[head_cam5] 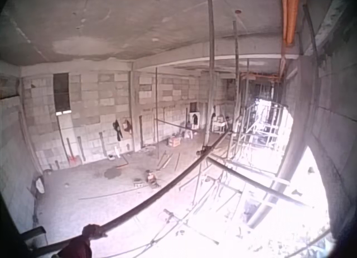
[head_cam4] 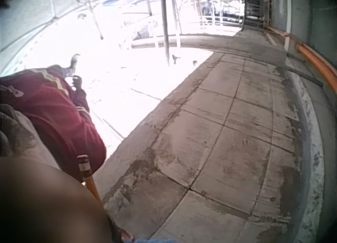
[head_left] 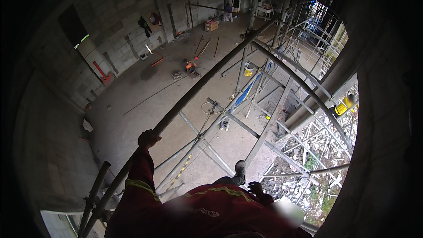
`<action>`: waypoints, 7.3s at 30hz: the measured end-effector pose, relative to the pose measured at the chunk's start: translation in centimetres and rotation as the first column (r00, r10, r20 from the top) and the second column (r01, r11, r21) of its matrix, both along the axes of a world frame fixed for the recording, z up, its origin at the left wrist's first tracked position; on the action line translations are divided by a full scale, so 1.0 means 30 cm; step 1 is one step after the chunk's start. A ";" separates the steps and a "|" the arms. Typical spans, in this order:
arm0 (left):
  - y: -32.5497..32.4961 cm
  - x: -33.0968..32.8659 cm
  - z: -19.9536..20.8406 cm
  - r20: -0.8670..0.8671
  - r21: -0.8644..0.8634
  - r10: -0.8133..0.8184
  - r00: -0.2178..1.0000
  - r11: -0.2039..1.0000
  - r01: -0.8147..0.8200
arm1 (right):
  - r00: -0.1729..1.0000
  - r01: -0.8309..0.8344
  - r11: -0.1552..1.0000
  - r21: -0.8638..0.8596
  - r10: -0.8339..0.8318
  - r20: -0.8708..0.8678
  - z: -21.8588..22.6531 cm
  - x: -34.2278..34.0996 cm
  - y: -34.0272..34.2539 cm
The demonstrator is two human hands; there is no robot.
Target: The person assembles scaffolding by connecting metal poles and tightening couplers with a wrench. They position poles into the structure and secure joints while standing on the scaffolding.
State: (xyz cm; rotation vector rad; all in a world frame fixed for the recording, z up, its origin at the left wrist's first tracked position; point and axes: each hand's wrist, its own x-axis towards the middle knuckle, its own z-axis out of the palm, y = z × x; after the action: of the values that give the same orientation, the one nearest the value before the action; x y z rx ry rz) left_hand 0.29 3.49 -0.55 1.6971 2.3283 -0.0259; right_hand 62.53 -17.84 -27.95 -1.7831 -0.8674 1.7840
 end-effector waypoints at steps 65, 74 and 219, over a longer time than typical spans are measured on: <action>0.000 -0.031 -0.058 0.127 0.009 0.085 0.988 0.996 -0.087 | 0.946 0.321 0.944 -0.076 -0.316 0.079 -0.074 0.098 -0.145; 0.015 -0.081 -0.092 0.092 0.110 0.012 0.996 0.994 -0.022 | 0.963 0.265 0.960 -0.087 -0.259 0.072 -0.172 0.230 -0.086; 1.954 1.413 0.033 -0.169 0.052 -0.023 0.985 0.998 0.032 | 0.169 -0.542 0.808 -0.232 0.375 0.911 0.659 1.668 2.338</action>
State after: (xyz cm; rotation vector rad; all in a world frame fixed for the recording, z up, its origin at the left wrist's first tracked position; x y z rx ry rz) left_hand 42.67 62.12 0.45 1.8180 2.4466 -0.1162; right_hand 112.58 52.30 -8.17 -2.6201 -2.1504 0.5994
